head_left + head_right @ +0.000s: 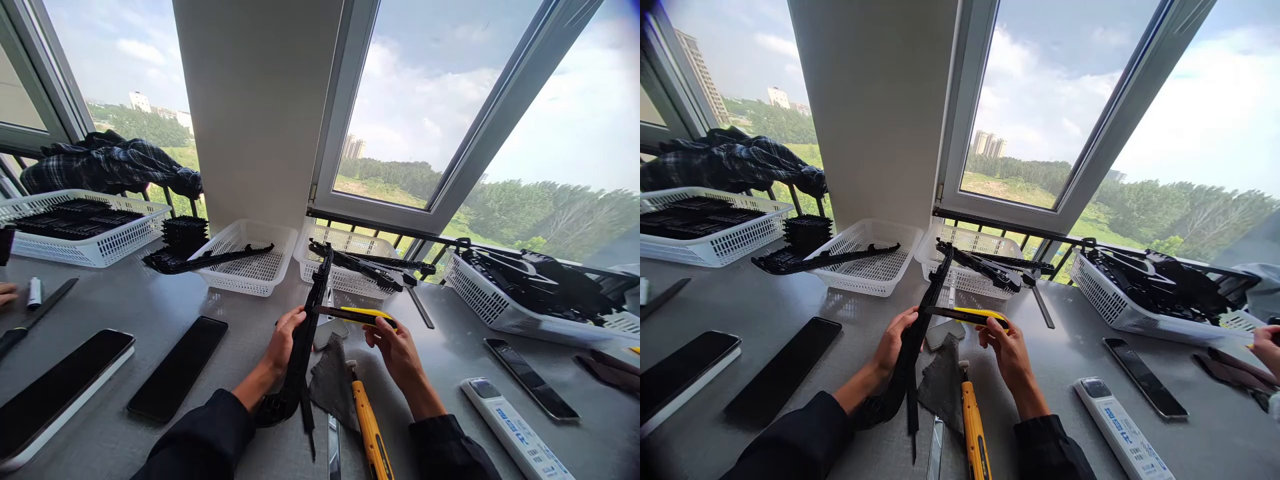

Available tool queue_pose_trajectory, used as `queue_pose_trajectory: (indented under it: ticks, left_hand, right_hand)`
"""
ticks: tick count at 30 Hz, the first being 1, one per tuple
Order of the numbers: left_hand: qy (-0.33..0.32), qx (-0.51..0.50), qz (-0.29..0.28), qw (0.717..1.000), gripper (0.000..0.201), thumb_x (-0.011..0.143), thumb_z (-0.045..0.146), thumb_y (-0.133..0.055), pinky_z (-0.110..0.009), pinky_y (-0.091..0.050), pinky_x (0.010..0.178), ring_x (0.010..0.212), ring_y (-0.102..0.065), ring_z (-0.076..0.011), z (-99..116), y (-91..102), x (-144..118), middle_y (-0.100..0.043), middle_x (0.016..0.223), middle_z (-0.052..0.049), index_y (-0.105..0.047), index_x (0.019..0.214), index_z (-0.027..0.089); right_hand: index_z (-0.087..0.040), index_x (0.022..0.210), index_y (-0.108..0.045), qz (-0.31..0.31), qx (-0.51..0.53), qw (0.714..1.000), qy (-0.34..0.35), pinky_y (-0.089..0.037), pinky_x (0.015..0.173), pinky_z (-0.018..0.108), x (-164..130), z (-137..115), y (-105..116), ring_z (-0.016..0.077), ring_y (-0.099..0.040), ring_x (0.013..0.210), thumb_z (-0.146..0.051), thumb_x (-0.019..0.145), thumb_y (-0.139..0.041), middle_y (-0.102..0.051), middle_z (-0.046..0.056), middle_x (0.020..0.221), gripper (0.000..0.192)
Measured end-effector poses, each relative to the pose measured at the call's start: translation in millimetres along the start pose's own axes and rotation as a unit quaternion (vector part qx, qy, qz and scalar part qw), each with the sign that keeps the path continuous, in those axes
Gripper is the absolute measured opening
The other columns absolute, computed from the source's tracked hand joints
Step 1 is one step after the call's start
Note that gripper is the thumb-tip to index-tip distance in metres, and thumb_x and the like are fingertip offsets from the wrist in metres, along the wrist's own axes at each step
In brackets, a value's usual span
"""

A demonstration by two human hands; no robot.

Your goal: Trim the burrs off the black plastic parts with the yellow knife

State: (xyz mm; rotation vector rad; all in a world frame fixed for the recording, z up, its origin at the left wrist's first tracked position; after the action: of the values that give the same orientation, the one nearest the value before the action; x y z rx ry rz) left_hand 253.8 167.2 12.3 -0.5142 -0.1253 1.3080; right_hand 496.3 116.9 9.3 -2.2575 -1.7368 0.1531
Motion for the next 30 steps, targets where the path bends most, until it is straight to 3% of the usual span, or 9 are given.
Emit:
queue_pose_trajectory:
  ticks: [10, 19, 25, 30]
  left_hand:
    - [0.013, 0.004, 0.012, 1.0, 0.056, 0.076, 0.05, -0.069, -0.025, -0.041, 0.041, 0.044, -0.058, -0.0165, 1.2, -0.1, -1.9, -0.061, 0.056, 0.004, -0.063, 0.12, 0.016]
    - [-0.001, 0.003, -0.014, 1.0, 0.046, 0.076, 0.051, -0.068, -0.023, -0.04, 0.042, 0.046, -0.058, -0.016, 2.0, -3.3, -3.7, -0.06, 0.054, 0.004, -0.063, 0.11, 0.019]
    - [0.002, 0.013, -0.023, 1.0, 0.051, 0.076, 0.051, -0.066, -0.024, -0.04, 0.043, 0.046, -0.056, -0.0166, 1.2, -3.5, -2.2, -0.062, 0.053, 0.003, -0.059, 0.115, 0.018]
    - [0.003, -0.001, -0.06, 0.998, 0.047, 0.075, 0.049, -0.069, -0.022, -0.039, 0.044, 0.046, -0.051, -0.0138, -2.7, -4.1, 1.0, -0.062, 0.055, 0.004, -0.057, 0.11, 0.02]
  right_hand:
    - [-0.019, 0.092, -0.073, 0.01, -0.011, 1.0, 0.002, -0.044, 0.057, 0.03, -0.2, -1.3, 0.7, 0.0135, -0.054, 0.061, -0.054, 0.079, -0.085, -0.071, 0.005, 0.08, 0.039]
    - [-0.019, 0.092, -0.074, 0.025, -0.001, 1.0, 0.005, -0.044, 0.057, 0.029, 0.2, -1.4, 1.4, 0.0129, -0.054, 0.06, -0.052, 0.078, -0.087, -0.072, 0.005, 0.08, 0.038]
    - [-0.019, 0.093, -0.074, 0.022, 0.0, 1.0, 0.005, -0.044, 0.057, 0.029, 0.4, -0.8, 0.9, 0.013, -0.054, 0.06, -0.052, 0.078, -0.087, -0.072, 0.005, 0.079, 0.039]
    - [-0.019, 0.096, -0.073, 0.02, -0.001, 1.0, 0.011, -0.046, 0.057, 0.029, -1.3, -0.6, -0.3, 0.0121, -0.055, 0.059, -0.052, 0.08, -0.085, -0.073, 0.005, 0.082, 0.038]
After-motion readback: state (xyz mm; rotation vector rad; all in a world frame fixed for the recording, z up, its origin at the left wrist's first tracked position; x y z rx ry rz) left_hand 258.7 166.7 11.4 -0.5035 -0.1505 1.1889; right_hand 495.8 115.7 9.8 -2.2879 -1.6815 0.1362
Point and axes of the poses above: each hand's wrist, its own x-axis towards the middle knuckle, its own y-axis out of the back of the hand, z = x × y, the point moved 3 cm from there along x, towards the middle knuckle
